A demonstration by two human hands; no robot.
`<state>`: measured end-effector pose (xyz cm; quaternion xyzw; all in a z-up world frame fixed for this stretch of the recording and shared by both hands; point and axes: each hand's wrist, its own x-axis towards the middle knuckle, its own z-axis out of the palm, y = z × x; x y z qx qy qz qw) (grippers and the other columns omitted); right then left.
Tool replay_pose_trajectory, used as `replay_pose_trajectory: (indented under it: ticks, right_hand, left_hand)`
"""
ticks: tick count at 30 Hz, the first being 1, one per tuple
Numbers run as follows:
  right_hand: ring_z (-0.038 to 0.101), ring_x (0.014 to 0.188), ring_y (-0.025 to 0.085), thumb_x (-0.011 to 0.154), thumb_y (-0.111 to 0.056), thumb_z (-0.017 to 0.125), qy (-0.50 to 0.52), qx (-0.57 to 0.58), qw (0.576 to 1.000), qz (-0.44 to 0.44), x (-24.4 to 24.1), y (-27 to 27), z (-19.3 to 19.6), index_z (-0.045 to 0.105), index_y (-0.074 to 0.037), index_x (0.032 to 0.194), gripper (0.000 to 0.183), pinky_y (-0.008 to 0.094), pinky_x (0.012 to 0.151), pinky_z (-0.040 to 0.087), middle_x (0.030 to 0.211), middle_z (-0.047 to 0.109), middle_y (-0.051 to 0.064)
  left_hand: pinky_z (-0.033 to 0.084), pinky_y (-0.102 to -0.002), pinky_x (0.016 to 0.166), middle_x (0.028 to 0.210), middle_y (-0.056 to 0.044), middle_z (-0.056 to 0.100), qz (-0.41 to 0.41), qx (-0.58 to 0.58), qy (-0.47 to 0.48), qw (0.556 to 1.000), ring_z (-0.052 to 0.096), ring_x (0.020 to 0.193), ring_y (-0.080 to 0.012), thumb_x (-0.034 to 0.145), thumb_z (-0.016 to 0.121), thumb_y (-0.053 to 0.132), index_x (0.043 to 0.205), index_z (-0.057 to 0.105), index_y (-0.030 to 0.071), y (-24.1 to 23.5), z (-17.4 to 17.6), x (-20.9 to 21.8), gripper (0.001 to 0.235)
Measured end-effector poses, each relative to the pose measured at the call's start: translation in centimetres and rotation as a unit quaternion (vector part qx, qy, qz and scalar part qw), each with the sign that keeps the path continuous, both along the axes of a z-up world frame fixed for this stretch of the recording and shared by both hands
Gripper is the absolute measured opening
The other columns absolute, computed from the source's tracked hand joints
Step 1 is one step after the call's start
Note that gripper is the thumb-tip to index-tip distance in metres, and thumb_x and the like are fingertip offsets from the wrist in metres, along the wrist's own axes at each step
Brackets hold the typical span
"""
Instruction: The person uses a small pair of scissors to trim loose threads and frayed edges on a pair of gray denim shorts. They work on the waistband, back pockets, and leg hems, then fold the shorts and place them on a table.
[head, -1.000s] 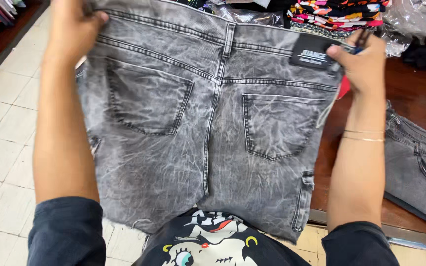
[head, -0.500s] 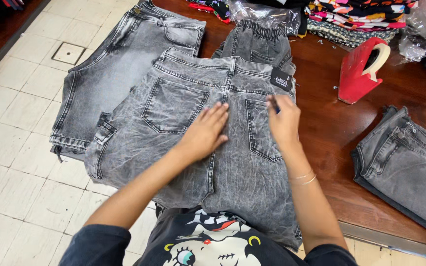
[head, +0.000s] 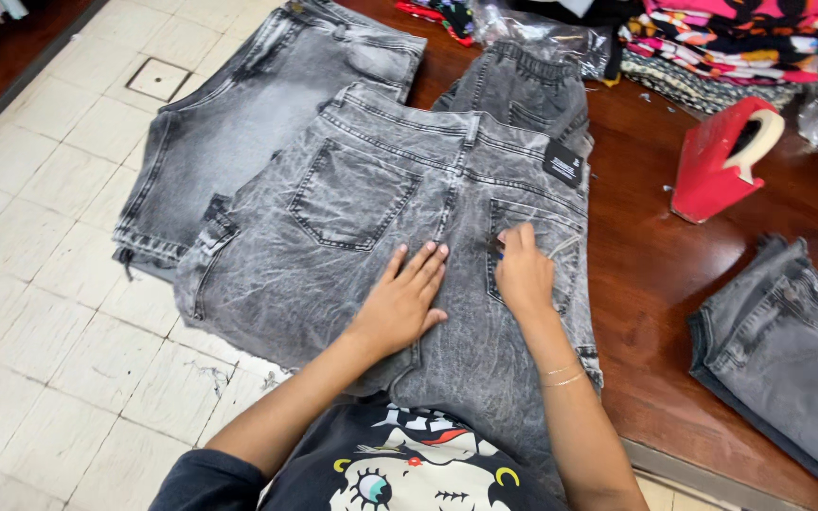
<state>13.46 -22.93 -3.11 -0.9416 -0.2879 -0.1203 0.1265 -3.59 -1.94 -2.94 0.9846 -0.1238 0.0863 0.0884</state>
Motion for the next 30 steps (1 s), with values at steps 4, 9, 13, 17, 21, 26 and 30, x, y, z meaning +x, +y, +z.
replay_pose_trajectory:
  ticks: [4,9,13,17,21,26,30]
  right_hand:
    - [0.075,0.094,0.054,0.098,-0.003,0.065,0.099,0.079,0.992,0.017,0.8,-2.0,-0.9,0.068,-0.007,0.113,0.016,0.061,0.081,0.059,0.102,0.064,0.018]
    - [0.063,0.088,0.035,0.113,-0.023,0.057,0.275,0.161,0.943,0.093,-4.8,-8.4,0.9,0.066,-0.008,0.100,0.022,0.045,0.085,0.049,0.088,0.067,0.012]
    - [0.057,0.071,0.013,0.109,-0.034,0.059,0.409,0.109,0.899,0.117,-10.3,-15.4,0.6,0.068,-0.014,0.088,0.030,0.029,0.075,0.047,0.076,0.062,-0.001]
    - [0.064,0.068,0.011,0.102,-0.048,0.064,0.474,0.004,0.879,0.052,-12.6,-19.5,-2.3,0.076,-0.018,0.091,0.034,0.025,0.071,0.053,0.072,0.073,-0.002]
    - [0.065,0.067,0.012,0.104,-0.050,0.061,0.534,-0.101,0.837,-0.060,-17.2,-17.4,-1.5,0.076,-0.021,0.093,0.035,0.024,0.075,0.051,0.072,0.075,-0.001]
    - [0.063,0.064,0.011,0.114,-0.043,0.057,0.608,-0.158,0.778,0.010,-22.2,-15.3,-3.7,0.067,-0.017,0.092,0.036,0.031,0.072,0.047,0.076,0.068,0.000]
    - [0.078,0.097,0.005,0.101,-0.036,0.061,0.504,-0.285,0.815,-0.024,-26.9,-14.2,-5.1,0.078,-0.036,0.112,0.021,0.021,0.090,0.054,0.097,0.085,-0.016]
  left_hand:
    - [0.013,-0.065,0.136,0.179,-0.024,0.033,-0.046,-0.090,-0.034,0.994,0.022,0.170,-0.0419,0.108,0.036,0.067,0.165,0.042,-0.002,-1.6,-1.8,-5.3,0.090]
    - [0.024,-0.065,0.135,0.176,-0.020,0.041,-0.137,-0.211,-0.066,0.966,0.036,0.166,-0.0422,0.114,0.047,0.035,0.151,0.056,0.000,-0.4,-2.8,-12.5,0.052]
    - [0.052,-0.054,0.119,0.113,-0.001,0.083,-0.138,-0.503,-0.037,0.852,0.077,0.132,-0.0295,0.117,0.059,0.025,0.104,0.079,0.009,3.5,-3.2,-17.1,0.029]
    - [0.054,-0.033,0.070,0.073,0.002,0.079,0.091,-0.501,0.038,0.860,0.075,0.069,-0.0138,0.112,0.060,0.040,0.073,0.073,0.016,9.9,-7.8,-20.0,0.048]
    - [0.053,-0.032,0.074,0.067,-0.005,0.076,0.393,-0.542,-0.017,0.743,0.071,0.067,-0.0139,0.109,0.061,0.030,0.068,0.070,0.010,15.8,-8.8,-22.8,0.046]
    - [0.051,-0.038,0.082,0.093,-0.007,0.073,0.396,-0.435,-0.187,0.786,0.066,0.087,-0.0221,0.106,0.065,0.019,0.098,0.072,0.008,22.1,-7.0,-23.2,0.016]
    - [0.050,-0.039,0.084,0.100,-0.009,0.070,0.257,-0.358,-0.273,0.855,0.063,0.093,-0.0260,0.107,0.068,0.006,0.105,0.073,0.005,24.9,-3.2,-19.5,0.005]
